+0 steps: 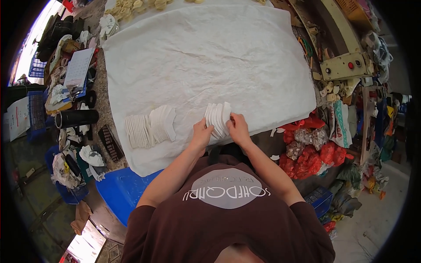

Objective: Sorting and separating stacks of white shoe material components at a manufacturing workstation.

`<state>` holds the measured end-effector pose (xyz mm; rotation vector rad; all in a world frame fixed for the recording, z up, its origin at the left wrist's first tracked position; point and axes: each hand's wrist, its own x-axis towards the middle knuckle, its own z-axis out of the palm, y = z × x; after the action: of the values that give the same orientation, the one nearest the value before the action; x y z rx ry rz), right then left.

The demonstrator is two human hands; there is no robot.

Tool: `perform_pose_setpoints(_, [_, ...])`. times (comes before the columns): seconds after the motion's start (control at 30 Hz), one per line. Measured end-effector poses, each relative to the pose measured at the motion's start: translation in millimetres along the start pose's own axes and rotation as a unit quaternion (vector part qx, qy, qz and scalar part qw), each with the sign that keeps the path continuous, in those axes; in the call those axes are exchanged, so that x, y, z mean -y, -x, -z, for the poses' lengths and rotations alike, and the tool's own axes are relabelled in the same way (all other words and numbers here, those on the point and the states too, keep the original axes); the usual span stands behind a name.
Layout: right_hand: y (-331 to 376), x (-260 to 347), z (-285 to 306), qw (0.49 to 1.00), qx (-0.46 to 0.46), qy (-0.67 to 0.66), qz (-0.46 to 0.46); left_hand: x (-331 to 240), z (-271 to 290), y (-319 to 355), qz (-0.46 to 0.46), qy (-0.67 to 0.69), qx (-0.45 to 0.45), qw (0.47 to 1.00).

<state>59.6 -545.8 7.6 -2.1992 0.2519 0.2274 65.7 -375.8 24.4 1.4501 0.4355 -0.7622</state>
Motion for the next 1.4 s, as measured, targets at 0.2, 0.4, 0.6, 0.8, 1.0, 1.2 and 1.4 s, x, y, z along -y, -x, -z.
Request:
perform_pose_setpoints(0.2, [0.2,7.3,-30.2,0.997,0.038,0.019,0.071,13.2,-9.4,-2.5,-0.102,-0.087,-0.117,0.984])
perform_pose_setpoints(0.4, [4.3,20.7,-25.1,0.998,0.045,-0.033,-0.009,30.4,-0.8,-12.3,-0.065,-0.058,-0.089,0.992])
perform_pose_setpoints(0.6, [9.7,16.0,-32.8,0.996,0.035,0.000,0.087,9.6,-16.2,-1.0,-0.035,-0.188,-0.108,0.975])
perform_pose_setpoints(0.8, [10.6,22.6,-29.1,0.997,0.002,0.053,0.049,20.2,-2.9,-2.0,-0.112,-0.293,-0.136,0.940])
perform_pose_setpoints(1.0, [10.9,21.5,-14.3,0.995,0.003,0.032,0.099,0.4,52.7,25.6,-0.247,-0.406,-0.297,0.828])
perform_pose_setpoints(1.2, [7.8,9.7,-16.0,0.996,-0.015,0.003,0.090,2.3,90.1,21.1,-0.227,-0.559,-0.357,0.713])
perform_pose_setpoints(1.4, [7.3,16.3,-5.7,0.998,-0.023,-0.054,0.031,11.5,95.0,12.0,-0.277,-0.579,-0.346,0.685])
